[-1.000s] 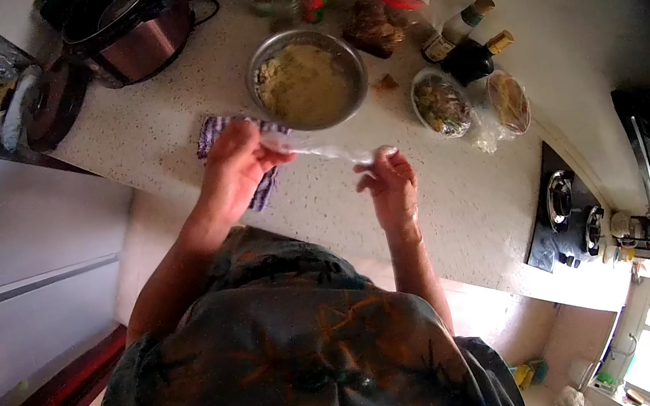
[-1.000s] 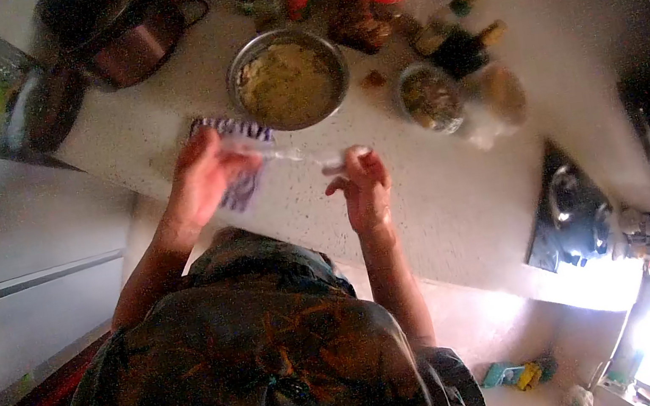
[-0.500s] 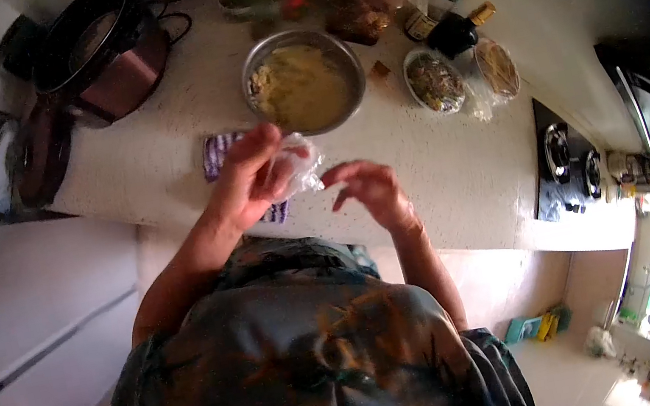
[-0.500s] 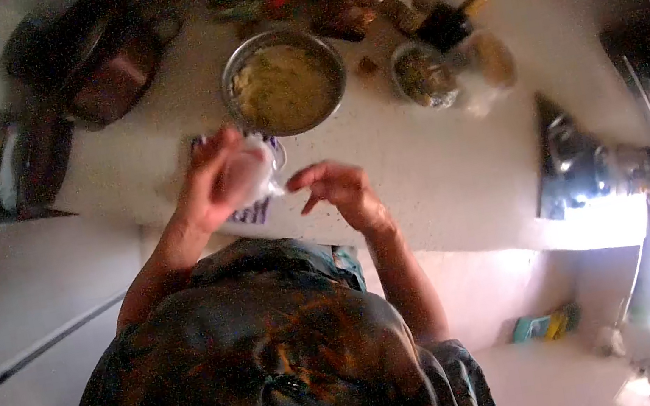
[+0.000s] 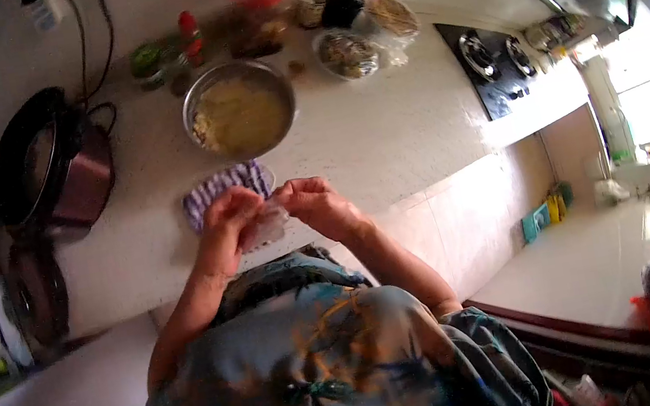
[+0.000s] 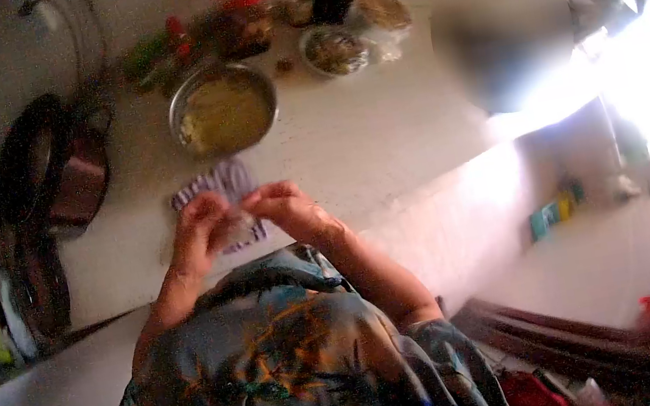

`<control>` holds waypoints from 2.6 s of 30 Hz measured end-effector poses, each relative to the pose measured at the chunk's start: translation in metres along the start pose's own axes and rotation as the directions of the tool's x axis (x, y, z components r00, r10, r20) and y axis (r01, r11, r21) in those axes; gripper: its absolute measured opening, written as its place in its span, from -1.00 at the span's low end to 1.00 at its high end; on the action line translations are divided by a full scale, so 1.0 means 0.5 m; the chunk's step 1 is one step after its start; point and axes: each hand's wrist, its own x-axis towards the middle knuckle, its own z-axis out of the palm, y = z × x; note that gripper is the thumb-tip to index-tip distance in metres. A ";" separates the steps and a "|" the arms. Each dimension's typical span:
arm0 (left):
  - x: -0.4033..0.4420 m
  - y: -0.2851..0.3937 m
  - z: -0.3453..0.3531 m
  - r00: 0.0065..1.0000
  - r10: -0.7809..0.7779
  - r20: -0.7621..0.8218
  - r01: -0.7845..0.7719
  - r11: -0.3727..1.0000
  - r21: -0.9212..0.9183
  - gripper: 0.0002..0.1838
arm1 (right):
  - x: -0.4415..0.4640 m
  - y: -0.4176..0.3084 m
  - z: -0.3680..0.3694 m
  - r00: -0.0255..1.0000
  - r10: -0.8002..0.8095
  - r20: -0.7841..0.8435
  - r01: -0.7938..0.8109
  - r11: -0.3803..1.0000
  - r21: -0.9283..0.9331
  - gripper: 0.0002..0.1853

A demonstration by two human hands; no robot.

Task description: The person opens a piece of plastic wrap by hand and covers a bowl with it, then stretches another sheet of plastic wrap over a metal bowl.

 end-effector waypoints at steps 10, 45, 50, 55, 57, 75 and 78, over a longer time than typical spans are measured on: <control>0.024 -0.012 0.010 0.922 -0.251 0.296 0.190 0.957 0.220 -0.85 | -0.056 -0.054 -0.062 0.956 -0.294 0.008 0.241 0.798 0.552 -0.77; 0.054 -0.037 0.074 0.847 -0.480 0.227 0.478 0.876 0.066 -0.74 | -0.145 -0.120 -0.157 0.941 -0.311 -0.134 0.336 0.903 0.269 -0.67; 0.076 -0.017 0.047 0.699 0.038 0.714 0.265 0.914 -0.308 -0.77 | -0.148 -0.046 -0.129 0.988 -0.146 0.057 0.136 0.979 0.152 -0.62; 0.066 -0.040 0.046 0.815 -0.197 0.545 0.435 0.829 -0.351 -0.80 | -0.151 -0.017 -0.097 0.981 -0.160 0.111 0.154 0.986 0.066 -0.64; 0.073 -0.059 0.043 0.780 -0.205 0.591 0.493 0.783 -0.379 -0.76 | -0.145 -0.006 -0.105 0.976 -0.178 0.125 0.167 0.982 0.090 -0.65; 0.059 -0.068 0.060 0.781 -0.199 0.592 0.434 0.855 -0.284 -0.80 | -0.157 0.008 -0.118 0.970 -0.227 0.088 0.196 0.943 0.270 -0.72; 0.066 -0.074 0.048 0.802 -0.222 0.554 0.438 0.850 -0.294 -0.78 | -0.164 0.000 -0.121 0.970 -0.233 0.075 0.210 0.949 0.234 -0.68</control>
